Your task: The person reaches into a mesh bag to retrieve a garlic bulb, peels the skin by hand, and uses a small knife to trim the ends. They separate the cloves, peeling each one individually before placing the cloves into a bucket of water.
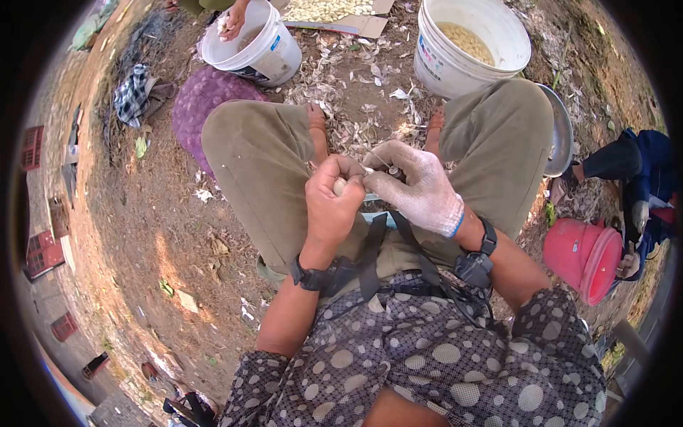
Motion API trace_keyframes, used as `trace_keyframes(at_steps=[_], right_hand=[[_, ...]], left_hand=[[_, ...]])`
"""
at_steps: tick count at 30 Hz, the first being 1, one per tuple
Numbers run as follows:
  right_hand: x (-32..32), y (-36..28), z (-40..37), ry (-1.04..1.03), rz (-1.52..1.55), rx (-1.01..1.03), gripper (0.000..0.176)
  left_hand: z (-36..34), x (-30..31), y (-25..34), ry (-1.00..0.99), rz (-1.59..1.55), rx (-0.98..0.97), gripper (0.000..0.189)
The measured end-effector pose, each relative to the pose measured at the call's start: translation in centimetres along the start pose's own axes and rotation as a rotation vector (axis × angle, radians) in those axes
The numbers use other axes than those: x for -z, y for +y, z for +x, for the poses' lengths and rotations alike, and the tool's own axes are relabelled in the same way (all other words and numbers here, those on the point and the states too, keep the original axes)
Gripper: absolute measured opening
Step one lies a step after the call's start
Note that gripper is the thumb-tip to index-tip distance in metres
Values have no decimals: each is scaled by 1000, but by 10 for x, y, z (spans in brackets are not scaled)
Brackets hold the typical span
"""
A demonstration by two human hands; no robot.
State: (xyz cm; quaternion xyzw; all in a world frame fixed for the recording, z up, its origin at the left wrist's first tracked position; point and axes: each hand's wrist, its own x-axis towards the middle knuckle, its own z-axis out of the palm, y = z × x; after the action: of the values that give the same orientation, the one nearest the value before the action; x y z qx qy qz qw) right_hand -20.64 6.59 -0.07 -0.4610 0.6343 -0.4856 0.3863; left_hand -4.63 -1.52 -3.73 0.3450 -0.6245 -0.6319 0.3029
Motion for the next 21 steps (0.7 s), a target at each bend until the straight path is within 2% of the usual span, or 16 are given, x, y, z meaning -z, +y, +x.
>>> trace_keyframes(at_steps=[1, 3, 6, 9, 12, 15, 18, 21], right_hand=[[1, 0, 1, -10, 10, -3, 17], [3, 0, 1, 21, 179, -182, 16], [6, 3, 2, 75, 368, -342, 16], [7, 4, 3, 151, 451, -374, 16], [7, 6, 2, 180, 392, -334, 16], [5, 5, 1, 167, 247, -281, 16], [4, 2, -1, 125, 210, -264, 17], [8, 0, -1, 80, 165, -253, 20]], left_hand=[[-1, 0, -3, -17, -92, 52, 5], [-2, 0, -4, -50, -276, 158, 4], [-4, 4, 6, -32, -492, 187, 3], [-1, 5, 4, 28, -552, 80, 6], [-1, 6, -3, 3, -357, 63, 8], [2, -8, 4, 77, -35, -72, 14], [2, -7, 1, 28, 7, -43, 18], [1, -6, -5, 12, -45, 71, 15]])
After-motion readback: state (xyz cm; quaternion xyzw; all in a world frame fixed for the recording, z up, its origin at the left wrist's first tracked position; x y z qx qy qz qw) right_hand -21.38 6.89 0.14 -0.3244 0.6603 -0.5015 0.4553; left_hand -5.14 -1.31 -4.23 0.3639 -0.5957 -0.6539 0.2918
